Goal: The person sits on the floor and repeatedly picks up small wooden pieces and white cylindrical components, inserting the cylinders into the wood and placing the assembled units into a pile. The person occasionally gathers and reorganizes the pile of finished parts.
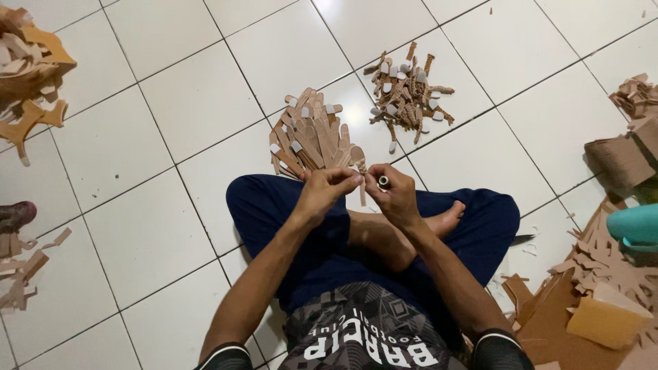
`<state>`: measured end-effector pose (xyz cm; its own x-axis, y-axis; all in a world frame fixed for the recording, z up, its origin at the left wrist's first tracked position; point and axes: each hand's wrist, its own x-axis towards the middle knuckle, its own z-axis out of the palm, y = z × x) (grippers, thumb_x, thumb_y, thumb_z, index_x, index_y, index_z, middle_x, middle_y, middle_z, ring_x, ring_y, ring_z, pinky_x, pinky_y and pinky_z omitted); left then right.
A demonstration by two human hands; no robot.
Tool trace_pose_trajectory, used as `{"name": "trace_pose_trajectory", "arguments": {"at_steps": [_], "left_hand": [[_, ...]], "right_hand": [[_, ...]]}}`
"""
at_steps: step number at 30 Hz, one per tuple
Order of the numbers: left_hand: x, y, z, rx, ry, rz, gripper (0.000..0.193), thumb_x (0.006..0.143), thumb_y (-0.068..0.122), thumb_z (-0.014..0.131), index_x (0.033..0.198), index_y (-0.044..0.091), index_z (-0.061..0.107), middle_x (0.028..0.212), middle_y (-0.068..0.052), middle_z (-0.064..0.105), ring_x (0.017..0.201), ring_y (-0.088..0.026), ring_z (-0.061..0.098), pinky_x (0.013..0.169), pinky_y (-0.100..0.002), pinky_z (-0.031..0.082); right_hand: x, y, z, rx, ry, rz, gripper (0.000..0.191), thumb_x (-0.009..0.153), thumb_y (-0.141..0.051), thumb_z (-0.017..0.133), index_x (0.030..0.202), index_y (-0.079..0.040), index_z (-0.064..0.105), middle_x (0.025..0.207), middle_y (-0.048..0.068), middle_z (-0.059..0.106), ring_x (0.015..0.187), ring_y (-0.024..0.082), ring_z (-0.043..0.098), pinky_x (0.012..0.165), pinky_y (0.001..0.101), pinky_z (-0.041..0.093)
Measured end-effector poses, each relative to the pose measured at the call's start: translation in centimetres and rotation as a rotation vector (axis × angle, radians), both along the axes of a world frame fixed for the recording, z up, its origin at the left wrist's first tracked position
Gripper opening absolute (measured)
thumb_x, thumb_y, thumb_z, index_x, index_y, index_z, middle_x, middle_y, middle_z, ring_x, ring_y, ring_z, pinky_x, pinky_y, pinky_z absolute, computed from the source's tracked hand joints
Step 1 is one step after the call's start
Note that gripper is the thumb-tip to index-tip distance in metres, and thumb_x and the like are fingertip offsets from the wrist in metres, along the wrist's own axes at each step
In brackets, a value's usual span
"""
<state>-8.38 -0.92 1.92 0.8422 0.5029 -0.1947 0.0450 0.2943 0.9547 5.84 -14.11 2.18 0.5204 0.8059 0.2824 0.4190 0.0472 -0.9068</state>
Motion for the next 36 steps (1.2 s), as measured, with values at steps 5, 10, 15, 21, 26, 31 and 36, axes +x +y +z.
{"name": "trace_pose_trajectory", "arguments": {"at_steps": [5, 10, 15, 21, 26, 31, 36], "left_hand": [[0.3, -1.1, -0.9, 0.026, -0.005, 0.092, 0.028, 0.095, 0.020, 0.075, 0.107, -0.005, 0.074, 0.096, -0.008, 0.077, 0.089, -0.012, 0.072, 0.083, -0.025, 0.057], [0.6, -1.4, -0.1, 0.019, -0.035, 0.209, 0.037, 0.090, 0.021, 0.077, 0.118, 0.001, 0.064, 0.097, -0.009, 0.077, 0.090, -0.013, 0.073, 0.083, -0.026, 0.058], [0.4, -1.6, 0.5, 0.039, 0.041, 0.189, 0.034, 0.092, 0.021, 0.077, 0.114, -0.005, 0.076, 0.096, -0.010, 0.078, 0.087, -0.014, 0.071, 0.079, -0.026, 0.056], [0.4, -1.6, 1.8, 0.268, 0.091, 0.138, 0.030, 0.092, 0.020, 0.076, 0.109, -0.004, 0.075, 0.092, -0.008, 0.079, 0.085, -0.011, 0.073, 0.081, -0.024, 0.055], [0.8, -2.0, 2.7, 0.535, 0.125, 0.172, 0.029, 0.091, 0.020, 0.075, 0.108, -0.002, 0.075, 0.093, -0.010, 0.080, 0.086, -0.015, 0.077, 0.084, -0.027, 0.057], [0.7, -1.8, 2.9, 0.745, 0.140, 0.201, 0.024, 0.092, 0.018, 0.074, 0.102, -0.004, 0.075, 0.091, -0.017, 0.079, 0.085, -0.022, 0.079, 0.082, -0.032, 0.058], [0.4, -1.2, 3.2, 0.736, 0.135, 0.146, 0.023, 0.092, 0.018, 0.072, 0.102, -0.002, 0.075, 0.093, -0.016, 0.078, 0.085, -0.023, 0.079, 0.081, -0.033, 0.061]], "right_hand": [[-0.8, 0.0, -1.8, -0.020, 0.442, -0.040, 0.018, 0.104, -0.016, 0.067, 0.105, 0.001, 0.073, 0.073, -0.004, 0.060, 0.065, 0.002, 0.048, 0.056, 0.0189, 0.038], [-0.4, -0.1, -1.4, -0.069, 0.438, -0.016, 0.021, 0.100, -0.017, 0.068, 0.111, 0.000, 0.074, 0.080, -0.005, 0.068, 0.067, 0.001, 0.052, 0.059, 0.0170, 0.044], [0.9, -0.3, 0.3, -0.116, 0.358, 0.126, 0.019, 0.099, -0.014, 0.070, 0.111, 0.000, 0.073, 0.078, -0.004, 0.066, 0.067, 0.001, 0.055, 0.059, 0.0178, 0.046], [1.6, -0.7, 0.9, -0.170, 0.369, 0.085, 0.018, 0.098, -0.013, 0.070, 0.107, 0.002, 0.073, 0.071, -0.003, 0.062, 0.064, 0.003, 0.054, 0.056, 0.0200, 0.043], [1.6, -0.3, 1.2, -0.152, 0.356, 0.103, 0.018, 0.099, -0.014, 0.069, 0.105, 0.002, 0.072, 0.071, -0.003, 0.064, 0.064, 0.003, 0.056, 0.057, 0.0202, 0.045], [1.5, -0.3, 2.0, -0.248, 0.170, -0.002, 0.018, 0.098, -0.017, 0.072, 0.106, -0.002, 0.077, 0.067, 0.002, 0.064, 0.059, 0.003, 0.050, 0.051, 0.0222, 0.040], [2.4, -0.1, 3.0, -0.188, -0.050, 0.069, 0.015, 0.094, -0.016, 0.074, 0.105, -0.006, 0.077, 0.077, 0.004, 0.071, 0.058, 0.006, 0.059, 0.049, 0.0232, 0.045]]}}
